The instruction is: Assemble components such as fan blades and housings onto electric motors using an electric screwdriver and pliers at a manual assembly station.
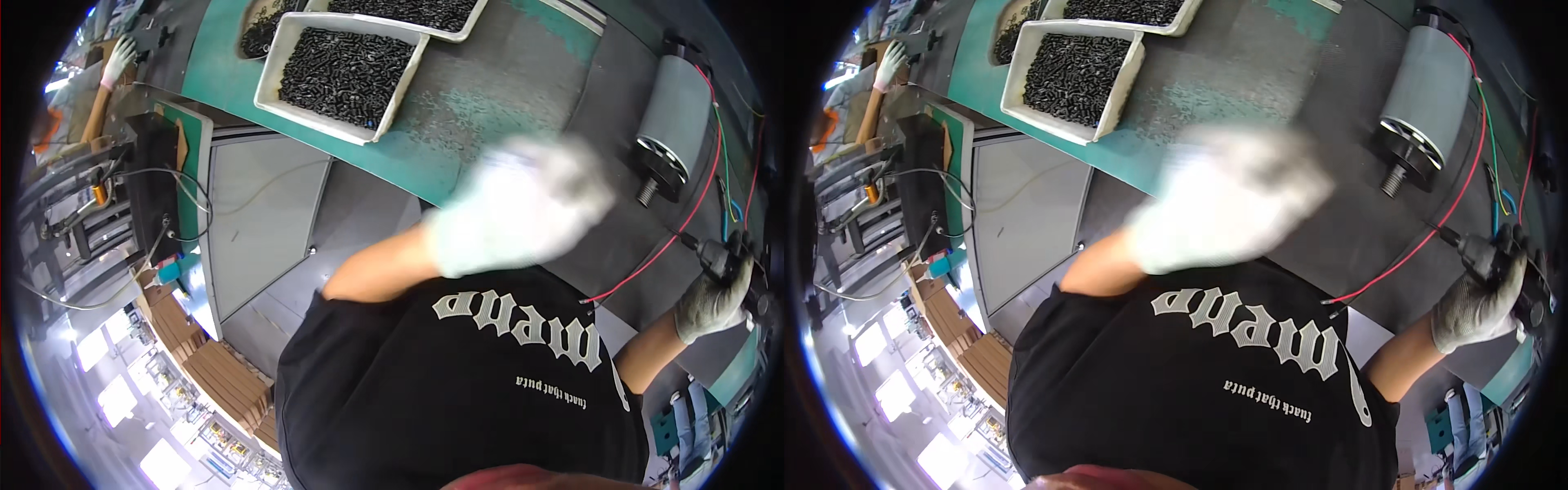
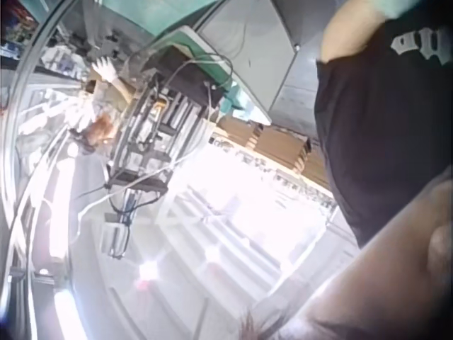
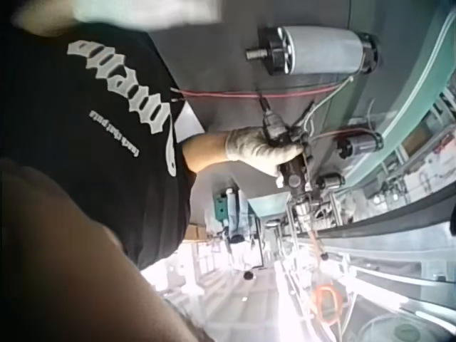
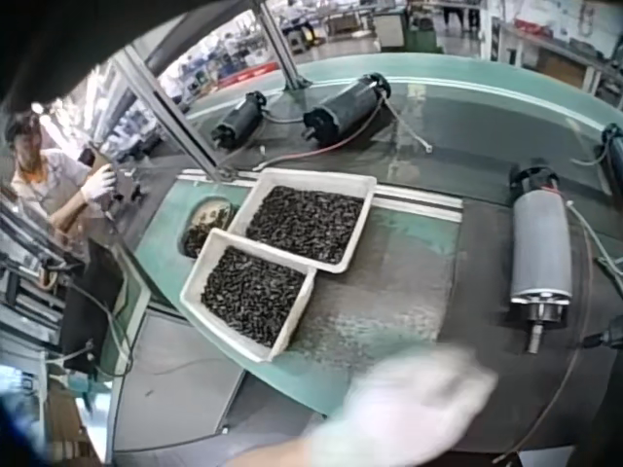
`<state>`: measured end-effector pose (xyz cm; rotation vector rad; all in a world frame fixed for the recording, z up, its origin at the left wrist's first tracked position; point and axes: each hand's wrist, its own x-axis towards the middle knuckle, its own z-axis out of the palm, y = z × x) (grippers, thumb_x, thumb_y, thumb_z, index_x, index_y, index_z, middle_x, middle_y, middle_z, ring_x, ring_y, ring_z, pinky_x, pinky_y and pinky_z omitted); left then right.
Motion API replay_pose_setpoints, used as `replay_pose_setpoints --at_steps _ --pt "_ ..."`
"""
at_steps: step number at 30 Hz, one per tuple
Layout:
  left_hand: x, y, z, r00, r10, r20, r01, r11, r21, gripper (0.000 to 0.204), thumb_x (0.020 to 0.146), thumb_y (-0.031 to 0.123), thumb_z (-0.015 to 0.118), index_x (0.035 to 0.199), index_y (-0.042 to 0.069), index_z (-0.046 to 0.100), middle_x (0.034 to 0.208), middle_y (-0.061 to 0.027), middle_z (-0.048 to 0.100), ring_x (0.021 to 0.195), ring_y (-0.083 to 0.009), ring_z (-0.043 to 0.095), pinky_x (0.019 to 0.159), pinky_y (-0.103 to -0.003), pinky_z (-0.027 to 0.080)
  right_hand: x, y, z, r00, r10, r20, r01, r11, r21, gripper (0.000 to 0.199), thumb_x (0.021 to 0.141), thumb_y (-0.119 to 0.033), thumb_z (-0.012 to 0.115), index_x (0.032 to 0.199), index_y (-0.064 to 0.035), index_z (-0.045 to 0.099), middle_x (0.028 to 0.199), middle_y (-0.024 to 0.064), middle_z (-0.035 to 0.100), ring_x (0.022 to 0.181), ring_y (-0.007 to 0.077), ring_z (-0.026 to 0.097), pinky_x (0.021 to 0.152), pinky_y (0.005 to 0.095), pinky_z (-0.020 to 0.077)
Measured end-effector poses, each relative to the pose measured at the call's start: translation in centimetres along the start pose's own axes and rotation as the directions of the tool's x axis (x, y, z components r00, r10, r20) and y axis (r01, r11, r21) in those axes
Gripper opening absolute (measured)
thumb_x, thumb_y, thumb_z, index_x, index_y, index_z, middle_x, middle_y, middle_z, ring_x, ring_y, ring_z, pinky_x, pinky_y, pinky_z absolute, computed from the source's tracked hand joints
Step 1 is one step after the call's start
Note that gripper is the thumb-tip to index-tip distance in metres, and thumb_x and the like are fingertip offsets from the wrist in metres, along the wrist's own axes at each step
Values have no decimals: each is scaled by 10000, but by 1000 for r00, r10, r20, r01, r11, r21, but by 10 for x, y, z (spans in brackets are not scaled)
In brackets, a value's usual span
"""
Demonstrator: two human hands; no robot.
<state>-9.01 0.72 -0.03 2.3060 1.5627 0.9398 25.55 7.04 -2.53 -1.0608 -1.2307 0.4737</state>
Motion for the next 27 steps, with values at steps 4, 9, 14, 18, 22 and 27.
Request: replay_pose_setpoints --at_steps 4,9,14,18,22,27 --pt "-14 -134 -95 798 -455 -396 599 674 432 300 855 204 640 1050 -23 644 1029 -248 651 959 -401 637 817 -459 514 -2 -9 -4 985 88 -148 -94 995 -32 267 916 -29 592 1110 152 611 1131 246 644 1018 336 658 937 416 545" --pt "-30 -184 -109 773 -607 -184 609 632 480 288 845 196 666 1041 -15 658 1099 -243 650 977 -390 645 831 -428 521 2 -9 1 986 143 -90 -129 981 146 243 918 -28 582 1096 136 612 1104 234 655 989 324 665 902 386 551" --pt "-38 -203 -111 900 -412 -145 406 667 625 204 900 182 617 999 5 593 960 -226 651 866 -402 648 769 -450 523 -3 -22 13 982 163 -99 -143 973 181 241 902 -35 606 1102 100 601 1070 196 660 978 297 668 875 383 560" --pt "-46 -206 -107 929 -331 -163 340 595 728 207 906 184 614 987 -3 578 960 -234 650 861 -411 643 754 -452 525 2 -23 16 988 150 -39 -140 972 189 222 896 -32 616 1077 96 610 1050 181 660 963 285 668 863 374 565" --pt "-42 -169 -118 918 -298 -262 397 692 602 191 930 170 587 986 -10 563 915 -179 661 784 -338 666 693 -388 539 1 -30 9 989 148 -17 -142 971 194 273 895 -17 606 1148 80 579 1091 178 644 985 284 653 902 410 551" --pt "-25 -61 -67 873 -484 65 121 85 -989 104 901 74 599 968 10 550 870 -116 573 654 -117 507 583 -231 437 11 -60 -8 931 357 76 -343 788 511 390 933 -59 527 1289 90 469 1194 203 582 1129 328 590 958 483 499"
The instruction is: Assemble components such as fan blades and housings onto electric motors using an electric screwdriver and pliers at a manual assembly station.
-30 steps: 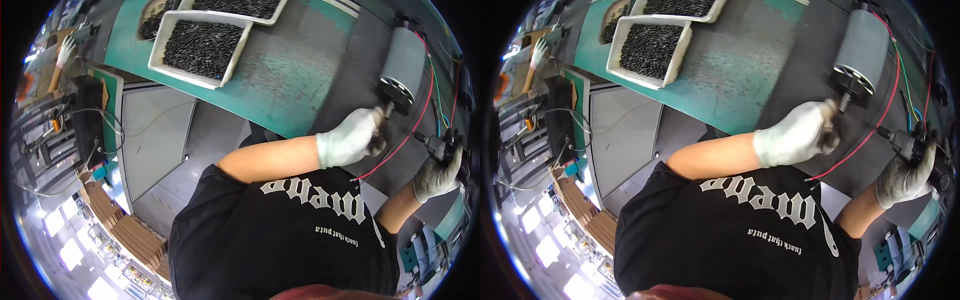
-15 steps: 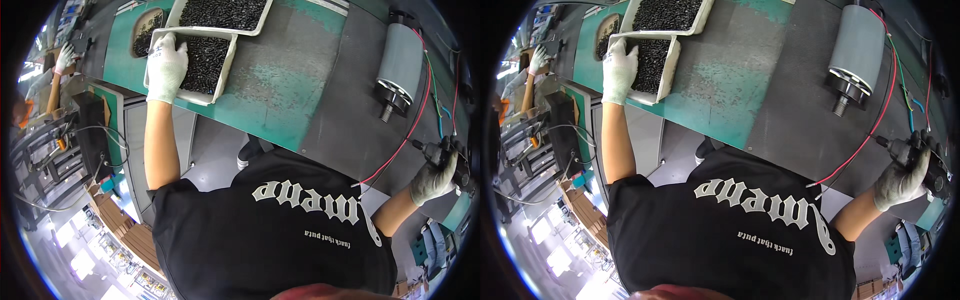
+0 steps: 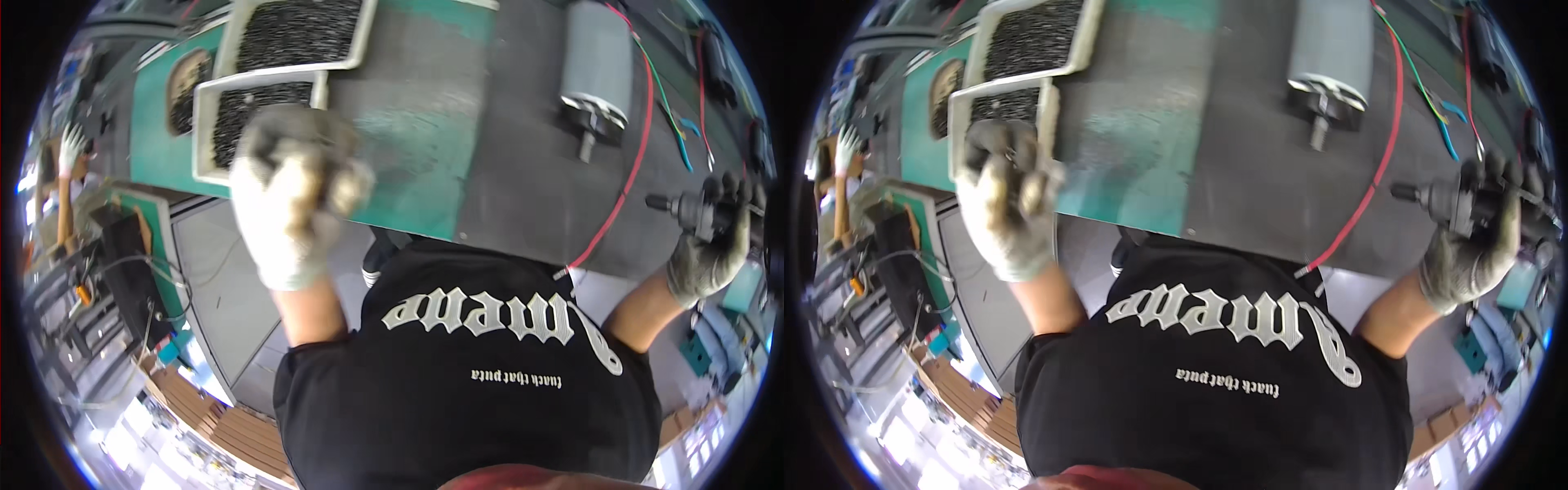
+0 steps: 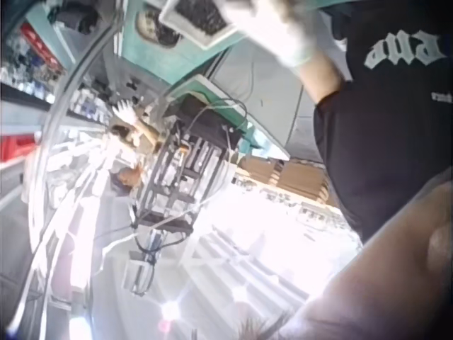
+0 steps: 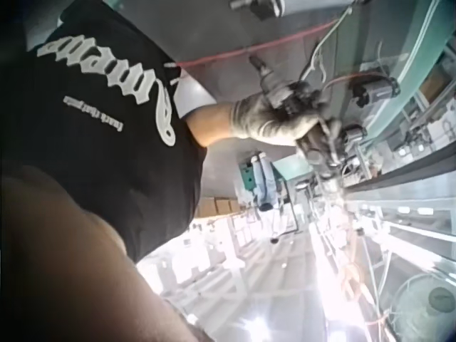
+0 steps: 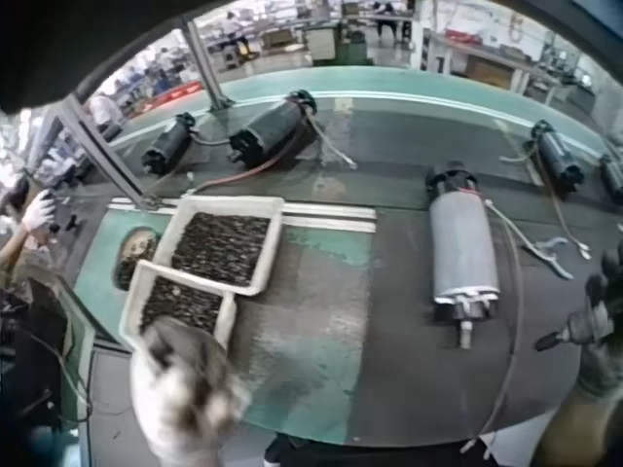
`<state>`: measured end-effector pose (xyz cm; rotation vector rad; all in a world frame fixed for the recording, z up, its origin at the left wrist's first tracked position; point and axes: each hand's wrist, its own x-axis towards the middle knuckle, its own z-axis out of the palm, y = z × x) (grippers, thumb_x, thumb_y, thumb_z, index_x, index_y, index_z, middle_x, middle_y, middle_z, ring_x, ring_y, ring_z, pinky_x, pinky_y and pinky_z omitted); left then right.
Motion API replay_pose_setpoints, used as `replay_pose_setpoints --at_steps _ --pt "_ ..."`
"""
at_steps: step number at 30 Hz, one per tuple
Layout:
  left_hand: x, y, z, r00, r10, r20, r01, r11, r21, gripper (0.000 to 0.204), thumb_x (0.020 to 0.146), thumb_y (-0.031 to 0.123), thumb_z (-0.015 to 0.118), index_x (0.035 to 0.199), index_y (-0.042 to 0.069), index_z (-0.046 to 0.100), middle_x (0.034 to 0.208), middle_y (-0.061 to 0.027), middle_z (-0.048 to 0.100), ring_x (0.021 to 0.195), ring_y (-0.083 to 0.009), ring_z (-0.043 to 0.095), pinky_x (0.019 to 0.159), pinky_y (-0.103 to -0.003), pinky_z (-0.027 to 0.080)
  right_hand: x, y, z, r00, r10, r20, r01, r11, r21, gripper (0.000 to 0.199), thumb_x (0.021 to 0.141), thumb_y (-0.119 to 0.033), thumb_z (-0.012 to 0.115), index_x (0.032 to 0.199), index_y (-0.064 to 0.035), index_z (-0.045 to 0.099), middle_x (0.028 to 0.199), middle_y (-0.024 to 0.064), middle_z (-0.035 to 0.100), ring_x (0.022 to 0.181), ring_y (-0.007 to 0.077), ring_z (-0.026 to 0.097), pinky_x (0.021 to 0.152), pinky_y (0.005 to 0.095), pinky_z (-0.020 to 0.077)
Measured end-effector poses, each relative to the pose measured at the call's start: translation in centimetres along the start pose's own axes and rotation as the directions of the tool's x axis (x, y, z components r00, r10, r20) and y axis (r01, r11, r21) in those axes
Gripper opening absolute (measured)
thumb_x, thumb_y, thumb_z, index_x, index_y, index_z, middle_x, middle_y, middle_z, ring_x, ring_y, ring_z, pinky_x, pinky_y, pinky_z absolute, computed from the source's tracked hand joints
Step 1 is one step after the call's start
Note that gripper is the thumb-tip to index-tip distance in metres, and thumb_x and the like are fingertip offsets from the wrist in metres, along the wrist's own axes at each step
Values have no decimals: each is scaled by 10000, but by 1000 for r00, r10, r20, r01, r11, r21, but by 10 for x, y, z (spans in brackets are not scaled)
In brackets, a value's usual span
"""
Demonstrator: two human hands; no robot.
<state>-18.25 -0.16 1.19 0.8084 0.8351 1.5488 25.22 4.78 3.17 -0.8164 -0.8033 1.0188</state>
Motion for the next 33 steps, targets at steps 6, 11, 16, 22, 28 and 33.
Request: replay_pose_setpoints --at_steps 6,11,16,22,28,33 --pt "1 -93 102 829 -260 495 530 649 -546 244 954 76 544 1195 58 571 967 -35 485 615 -31 366 573 -198 349 -18 6 64 975 -213 -57 218 969 113 338 954 -120 512 1238 63 526 1155 167 613 1058 280 618 908 424 511" --pt "-2 -103 125 793 -343 503 606 522 -600 230 980 109 509 1157 -23 573 906 -55 550 612 -63 401 576 -240 374 -38 24 49 523 -695 -493 686 687 -240 350 982 -214 556 1245 17 537 1209 94 602 1062 204 606 894 312 502" --pt "-9 -103 134 836 -391 386 546 661 -514 297 992 210 565 1199 -4 565 942 -2 478 612 -25 341 580 -190 341 -58 20 -30 624 -708 -331 520 692 -500 406 980 -260 557 1289 -4 495 1226 85 585 1103 239 587 958 352 471" --pt "-20 -108 136 825 -488 284 564 733 -380 267 990 209 566 1136 -14 575 890 -2 519 555 -32 318 569 -214 348 -82 4 35 973 -90 210 58 986 155 428 970 -258 572 1309 -29 445 1186 71 571 1094 226 571 932 367 483" --pt "-25 -123 135 795 -504 338 599 564 -568 166 973 114 573 1026 -42 551 827 -89 603 550 -57 405 518 -231 349 -72 13 40 982 -99 164 83 991 103 413 965 -238 573 1300 -32 446 1173 70 570 1080 219 570 914 356 489" --pt "-28 -125 131 752 -632 186 656 695 -293 194 972 153 581 1032 -32 573 803 -52 601 533 -56 404 499 -232 349 -74 8 43 984 -126 126 120 991 53 401 961 -221 574 1293 -35 447 1162 69 568 1068 213 569 899 347 494"
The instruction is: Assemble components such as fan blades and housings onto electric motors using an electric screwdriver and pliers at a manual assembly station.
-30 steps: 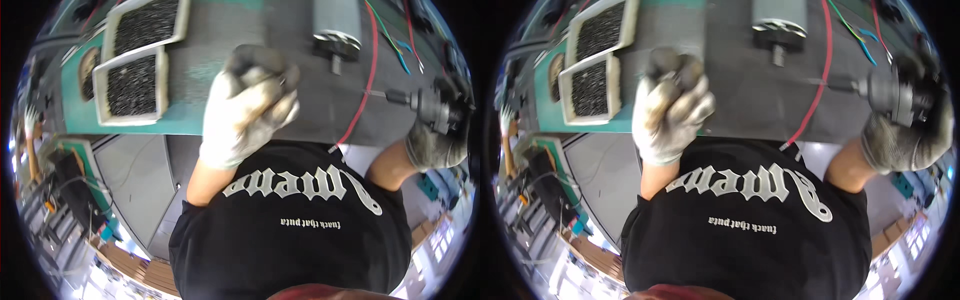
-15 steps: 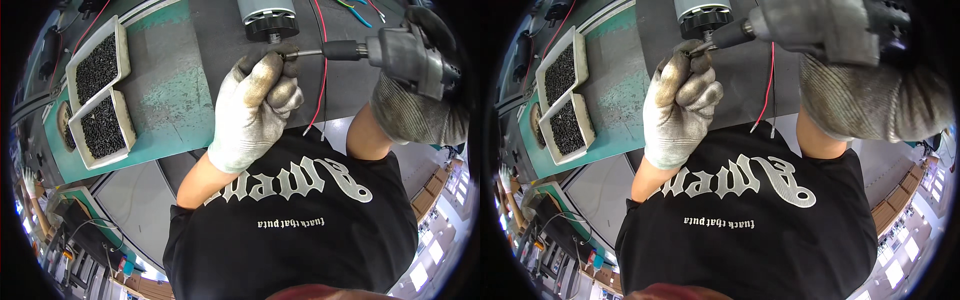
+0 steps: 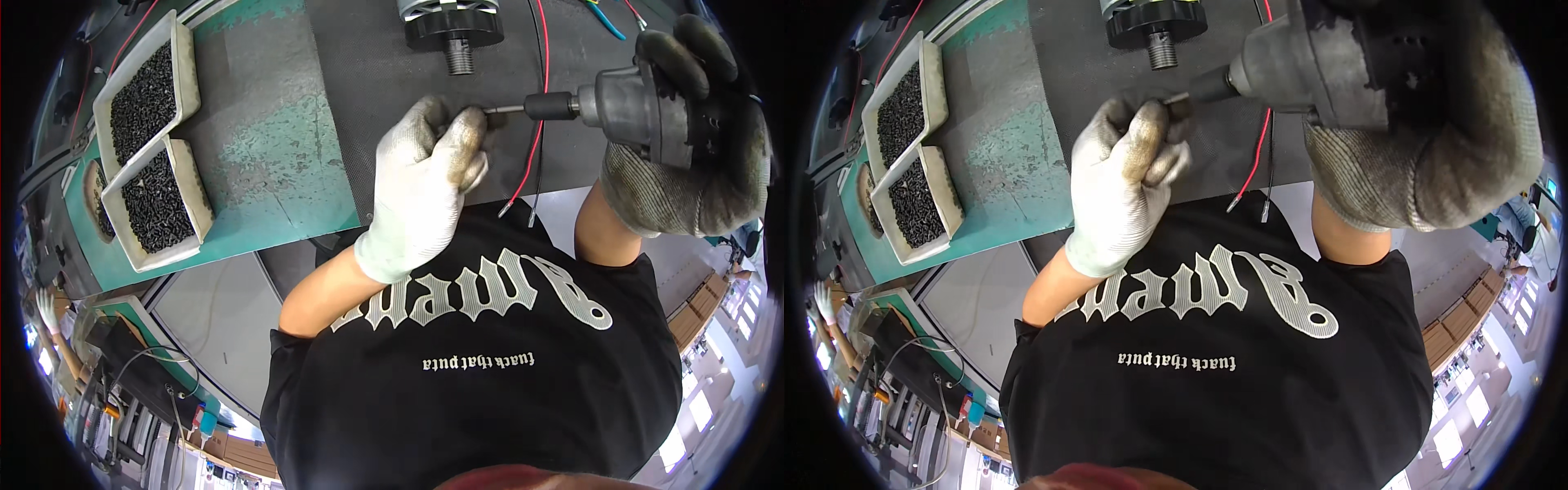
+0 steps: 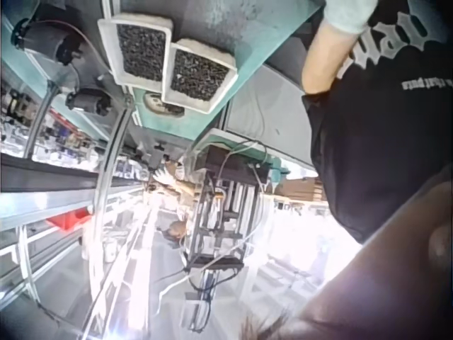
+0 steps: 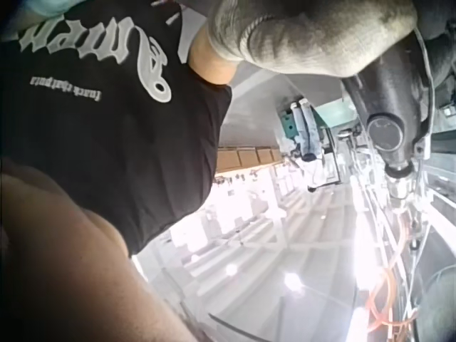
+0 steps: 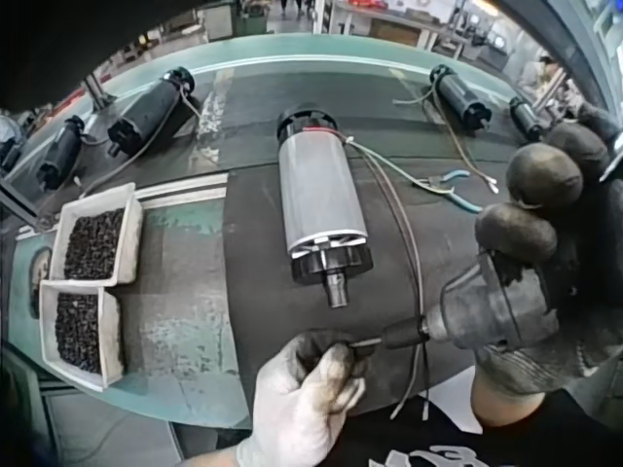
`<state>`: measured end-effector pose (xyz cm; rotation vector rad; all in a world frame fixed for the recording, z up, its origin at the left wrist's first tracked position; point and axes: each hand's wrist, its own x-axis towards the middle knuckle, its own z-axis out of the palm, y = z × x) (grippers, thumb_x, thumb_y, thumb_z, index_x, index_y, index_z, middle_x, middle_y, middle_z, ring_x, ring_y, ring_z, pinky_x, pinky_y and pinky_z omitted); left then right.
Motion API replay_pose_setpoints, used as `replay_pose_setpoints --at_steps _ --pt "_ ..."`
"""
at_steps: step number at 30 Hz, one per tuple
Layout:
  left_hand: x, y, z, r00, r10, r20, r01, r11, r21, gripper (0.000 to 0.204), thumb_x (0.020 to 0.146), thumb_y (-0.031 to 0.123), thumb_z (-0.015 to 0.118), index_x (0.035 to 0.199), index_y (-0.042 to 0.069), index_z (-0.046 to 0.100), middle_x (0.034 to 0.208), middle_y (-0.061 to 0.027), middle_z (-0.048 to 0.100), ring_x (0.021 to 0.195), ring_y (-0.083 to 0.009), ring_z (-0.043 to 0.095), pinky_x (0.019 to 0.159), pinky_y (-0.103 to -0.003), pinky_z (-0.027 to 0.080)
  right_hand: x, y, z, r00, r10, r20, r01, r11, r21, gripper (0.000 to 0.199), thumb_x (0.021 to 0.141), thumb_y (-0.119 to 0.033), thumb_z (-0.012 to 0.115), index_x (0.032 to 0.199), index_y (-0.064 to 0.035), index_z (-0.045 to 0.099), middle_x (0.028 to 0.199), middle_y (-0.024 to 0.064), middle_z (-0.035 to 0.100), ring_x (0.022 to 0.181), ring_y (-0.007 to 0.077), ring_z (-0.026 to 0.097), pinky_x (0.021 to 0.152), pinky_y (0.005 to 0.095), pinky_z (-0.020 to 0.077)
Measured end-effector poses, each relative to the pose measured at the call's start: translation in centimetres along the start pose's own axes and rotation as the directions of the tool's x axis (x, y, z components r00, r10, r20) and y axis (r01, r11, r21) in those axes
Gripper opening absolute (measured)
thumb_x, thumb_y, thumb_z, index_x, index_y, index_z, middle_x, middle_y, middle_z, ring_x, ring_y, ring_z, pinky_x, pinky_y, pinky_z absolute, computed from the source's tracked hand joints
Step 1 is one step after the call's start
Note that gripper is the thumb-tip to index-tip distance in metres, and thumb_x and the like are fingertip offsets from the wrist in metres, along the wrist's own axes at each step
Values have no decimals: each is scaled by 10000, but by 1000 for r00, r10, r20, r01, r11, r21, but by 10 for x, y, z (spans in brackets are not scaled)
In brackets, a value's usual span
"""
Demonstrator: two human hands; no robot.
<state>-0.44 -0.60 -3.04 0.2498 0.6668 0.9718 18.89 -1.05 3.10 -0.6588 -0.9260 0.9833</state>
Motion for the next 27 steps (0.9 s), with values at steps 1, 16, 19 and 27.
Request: replay_pose_setpoints --at_steps 1,16,19,27 --pt "4 -9 -9 967 255 19 -251 935 251 198 972 157 579 1026 -33 573 793 -42 591 526 -53 397 494 -229 342 -1 2 7 1000 -3 -4 3 1000 -8 399 961 -217 575 1292 -35 447 1160 69 568 1066 212 569 896 345 495" --pt "0 -2 -2 995 95 24 -96 995 13 158 968 95 563 1017 -54 540 804 -55 563 497 -36 318 493 -215 316 19 15 20 991 -117 -68 104 979 -173 368 949 -167 578 1271 -43 449 1127 67 563 1032 195 567 850 318 510" --pt "3 2 -2 996 37 75 -27 991 -129 195 986 143 552 1012 -51 541 792 -45 556 500 -42 318 504 -212 311 27 17 17 986 -147 -73 129 969 -211 363 947 -157 578 1267 -44 450 1121 67 563 1025 192 566 840 312 513" --pt "10 -5 -14 910 -228 346 360 848 -389 326 1029 412 413 977 112 531 783 0 581 513 -75 367 551 -237 344 39 34 57 967 -246 -69 215 931 -296 350 941 -130 580 1256 -49 451 1104 66 560 1006 182 565 816 298 521"
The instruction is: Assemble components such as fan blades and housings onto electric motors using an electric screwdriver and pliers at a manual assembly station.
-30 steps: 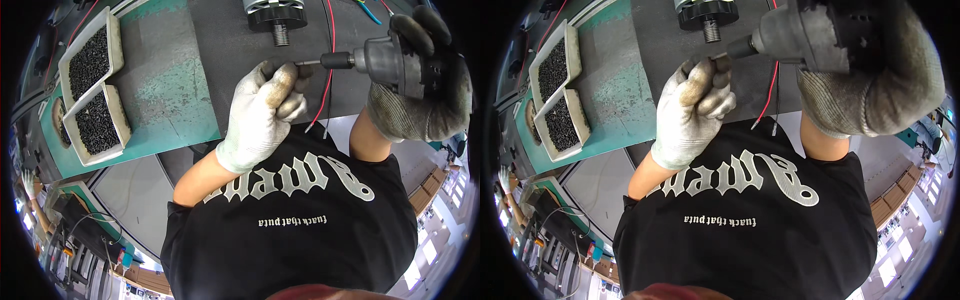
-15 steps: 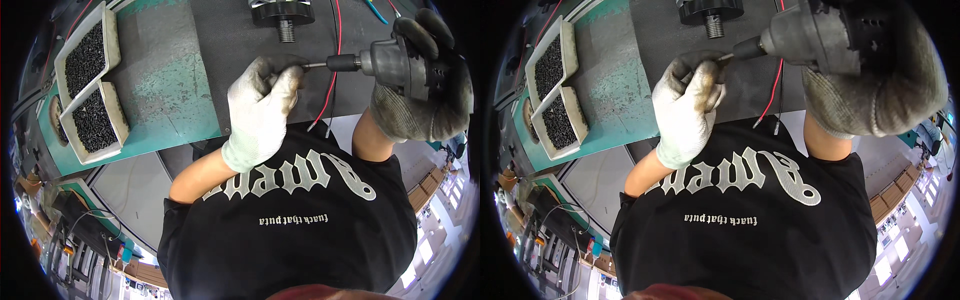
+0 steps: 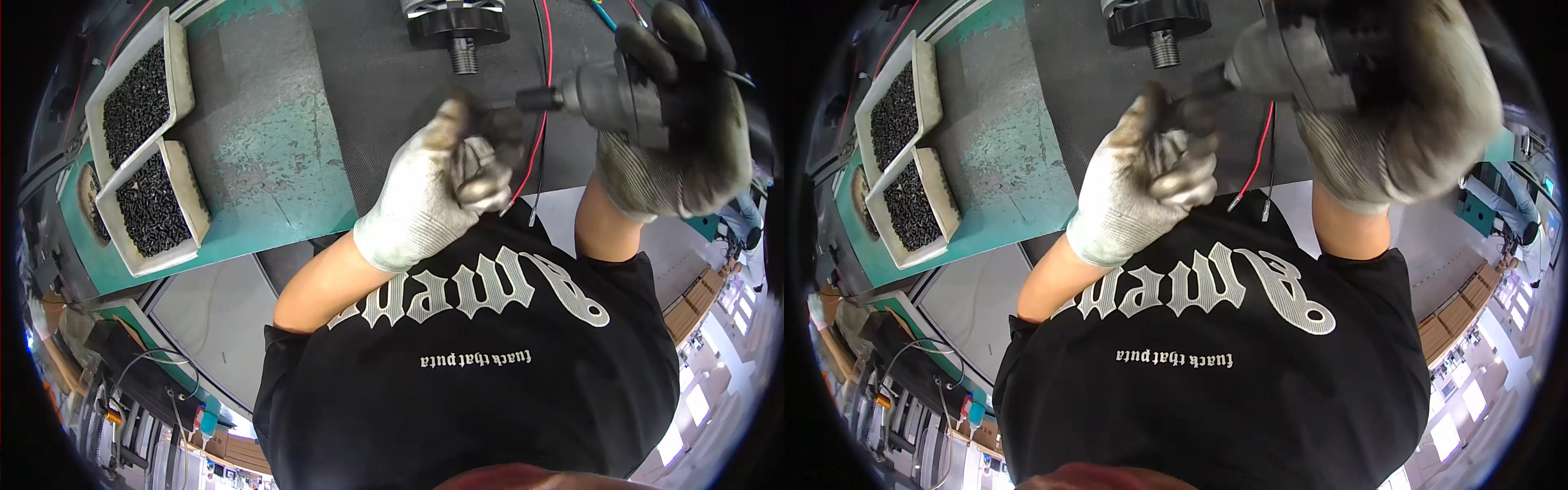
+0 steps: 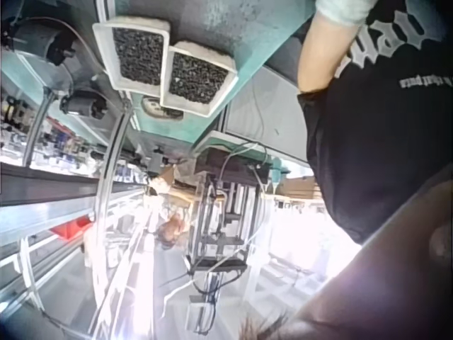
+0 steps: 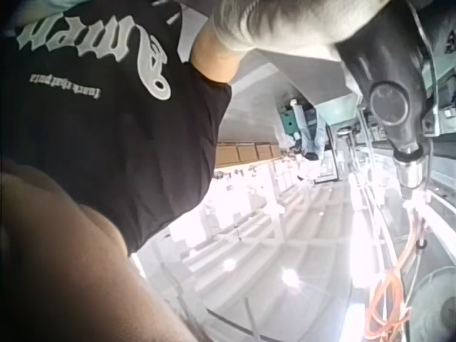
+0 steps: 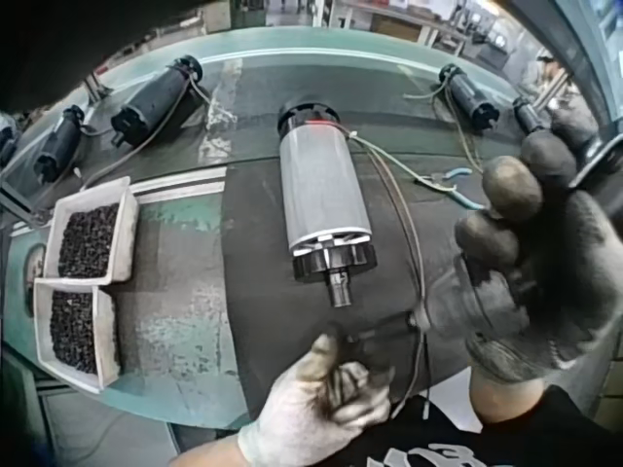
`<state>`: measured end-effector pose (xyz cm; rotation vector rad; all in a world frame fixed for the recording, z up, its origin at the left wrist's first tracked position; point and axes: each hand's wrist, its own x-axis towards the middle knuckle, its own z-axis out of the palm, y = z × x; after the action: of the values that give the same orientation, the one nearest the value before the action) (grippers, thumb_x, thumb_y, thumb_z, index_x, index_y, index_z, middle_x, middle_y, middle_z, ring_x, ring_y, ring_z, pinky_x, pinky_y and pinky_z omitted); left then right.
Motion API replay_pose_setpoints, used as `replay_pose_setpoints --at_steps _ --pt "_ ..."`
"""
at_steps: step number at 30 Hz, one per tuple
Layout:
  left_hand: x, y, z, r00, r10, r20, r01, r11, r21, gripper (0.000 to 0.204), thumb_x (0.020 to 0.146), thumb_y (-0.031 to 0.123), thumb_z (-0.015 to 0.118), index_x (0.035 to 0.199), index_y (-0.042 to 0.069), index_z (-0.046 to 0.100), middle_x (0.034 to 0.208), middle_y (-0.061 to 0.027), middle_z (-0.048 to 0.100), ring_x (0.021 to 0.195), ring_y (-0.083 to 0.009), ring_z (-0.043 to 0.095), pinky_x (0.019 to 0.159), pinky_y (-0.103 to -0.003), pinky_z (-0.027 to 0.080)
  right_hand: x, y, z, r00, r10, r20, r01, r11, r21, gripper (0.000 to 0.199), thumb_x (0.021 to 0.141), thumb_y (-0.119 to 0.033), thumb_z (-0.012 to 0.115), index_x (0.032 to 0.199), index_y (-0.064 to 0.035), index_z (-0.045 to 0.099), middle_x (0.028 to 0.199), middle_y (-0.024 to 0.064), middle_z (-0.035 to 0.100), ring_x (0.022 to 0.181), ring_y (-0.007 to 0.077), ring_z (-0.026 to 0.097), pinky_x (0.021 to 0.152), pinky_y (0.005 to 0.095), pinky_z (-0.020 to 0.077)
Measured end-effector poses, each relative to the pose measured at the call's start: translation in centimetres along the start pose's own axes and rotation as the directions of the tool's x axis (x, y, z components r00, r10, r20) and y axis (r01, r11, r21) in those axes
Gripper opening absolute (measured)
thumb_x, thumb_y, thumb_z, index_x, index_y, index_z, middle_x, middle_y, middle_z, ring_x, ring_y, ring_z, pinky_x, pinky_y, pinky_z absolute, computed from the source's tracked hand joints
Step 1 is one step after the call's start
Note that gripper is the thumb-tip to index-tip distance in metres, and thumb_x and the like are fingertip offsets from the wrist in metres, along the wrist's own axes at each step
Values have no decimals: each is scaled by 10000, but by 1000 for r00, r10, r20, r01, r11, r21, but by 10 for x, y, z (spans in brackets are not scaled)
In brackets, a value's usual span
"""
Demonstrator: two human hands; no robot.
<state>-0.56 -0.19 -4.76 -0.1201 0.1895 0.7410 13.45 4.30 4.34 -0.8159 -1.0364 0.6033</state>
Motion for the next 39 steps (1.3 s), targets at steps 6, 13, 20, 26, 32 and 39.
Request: replay_pose_setpoints --at_steps 6,13,20,26,32,39 --pt "24 10 2 944 155 -290 -138 987 78 238 1020 333 446 1003 111 533 852 -15 589 721 -150 506 697 -309 427 20 14 4 997 -35 67 34 999 17 329 927 -81 575 1235 -59 462 1106 60 561 1003 163 556 769 259 521" --pt "25 17 -12 963 262 -65 -241 943 227 106 998 199 484 1018 107 532 879 -19 537 818 -162 552 754 -317 458 12 20 23 990 132 -54 -134 990 -33 366 907 -41 594 1248 -47 462 1029 88 586 881 182 613 787 325 555" --pt "26 19 -10 967 246 -65 -223 942 252 115 1003 205 490 1034 103 533 904 -27 550 834 -160 572 794 -334 475 20 22 50 948 225 -224 -273 939 -211 368 902 -33 597 1246 -42 468 982 89 599 844 188 625 791 328 555" --pt "24 17 -5 954 268 -133 -215 923 318 138 1022 203 466 1063 95 540 884 -29 554 802 -157 586 772 -328 484 23 6 64 904 240 -353 -346 896 -279 370 898 -26 600 1245 -38 474 942 90 610 813 194 636 794 331 555" --pt "35 14 -3 943 274 -188 -212 933 292 223 1010 225 529 1084 19 566 896 -55 610 718 -116 544 677 -283 465 34 5 18 997 -79 21 82 973 -217 272 834 -86 656 1091 -2 627 896 117 636 778 227 637 729 338 551" --pt "32 13 23 759 586 -283 -66 501 863 222 950 138 591 1042 -55 530 865 -89 611 753 -114 609 666 -270 526 111 9 -147 934 -356 -31 227 657 -719 279 835 -60 687 1060 77 595 970 195 660 681 258 659 620 403 587"
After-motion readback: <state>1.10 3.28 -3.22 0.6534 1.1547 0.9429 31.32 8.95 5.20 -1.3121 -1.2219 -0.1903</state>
